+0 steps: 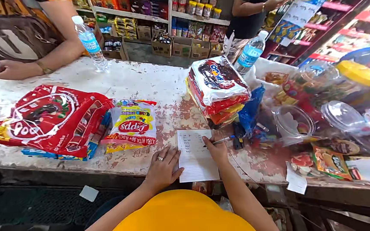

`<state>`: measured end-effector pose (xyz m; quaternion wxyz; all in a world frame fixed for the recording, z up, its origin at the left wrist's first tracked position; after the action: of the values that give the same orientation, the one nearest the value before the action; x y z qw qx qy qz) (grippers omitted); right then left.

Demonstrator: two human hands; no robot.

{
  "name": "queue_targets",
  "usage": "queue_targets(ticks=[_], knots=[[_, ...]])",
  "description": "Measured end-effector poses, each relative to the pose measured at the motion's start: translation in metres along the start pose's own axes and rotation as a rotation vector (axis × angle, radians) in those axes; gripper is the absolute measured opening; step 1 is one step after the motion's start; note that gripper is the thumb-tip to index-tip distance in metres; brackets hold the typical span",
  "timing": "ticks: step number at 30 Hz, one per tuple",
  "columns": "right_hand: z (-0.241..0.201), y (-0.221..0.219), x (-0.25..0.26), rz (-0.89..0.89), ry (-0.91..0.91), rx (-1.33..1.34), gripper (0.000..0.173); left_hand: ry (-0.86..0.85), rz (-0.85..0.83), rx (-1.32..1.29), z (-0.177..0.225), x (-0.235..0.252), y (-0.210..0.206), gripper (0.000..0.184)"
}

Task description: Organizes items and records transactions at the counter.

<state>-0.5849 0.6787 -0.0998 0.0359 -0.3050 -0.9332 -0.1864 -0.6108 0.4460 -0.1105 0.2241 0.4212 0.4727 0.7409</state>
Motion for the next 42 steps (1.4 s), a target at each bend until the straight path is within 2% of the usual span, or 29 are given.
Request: queue_targets(ticks=[4, 10, 17, 24, 33, 38, 42], knots=[[0.005, 0.001, 0.006, -0.047, -0.031, 0.001, 0.030, 0.000, 0.001, 0.019, 0.000, 0.000, -0.002, 0.065], [0.003, 0.005, 0.000, 0.033, 0.005, -0.029, 0.030, -0.005, 0.007, 0.034, 0.000, -0.001, -0.003, 0.064], [-0.004, -0.001, -0.001, -0.002, 0.034, -0.138, 0.033, -0.009, 0.010, 0.043, 0.000, -0.001, -0.003, 0.064], [-0.006, 0.000, 0.001, -0.010, 0.033, -0.243, 0.027, 0.002, -0.020, -0.010, -0.001, 0.000, -0.004, 0.064], [-0.006, 0.000, 0.001, 0.012, 0.136, -0.178, 0.029, -0.008, -0.004, 0.033, -0.001, -0.001, -0.004, 0.065], [-0.014, 0.004, 0.013, -0.013, 0.013, -0.211, 0.029, -0.013, 0.014, 0.041, 0.000, 0.000, -0.002, 0.064], [-0.012, -0.014, 0.017, -0.085, -0.052, -0.209, 0.027, -0.016, 0.020, 0.047, -0.001, -0.002, -0.001, 0.064]])
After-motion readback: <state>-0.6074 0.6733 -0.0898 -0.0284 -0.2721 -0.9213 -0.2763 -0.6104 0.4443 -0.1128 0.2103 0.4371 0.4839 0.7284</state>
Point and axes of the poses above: each hand's wrist, its own x-axis towards the middle knuckle, its own y-axis out of the back of the hand, z = x × y, the point moved 10 cm from there along x, towards the middle knuckle, and after that the axes turned 1 degree about y, right-handed, at the moved point
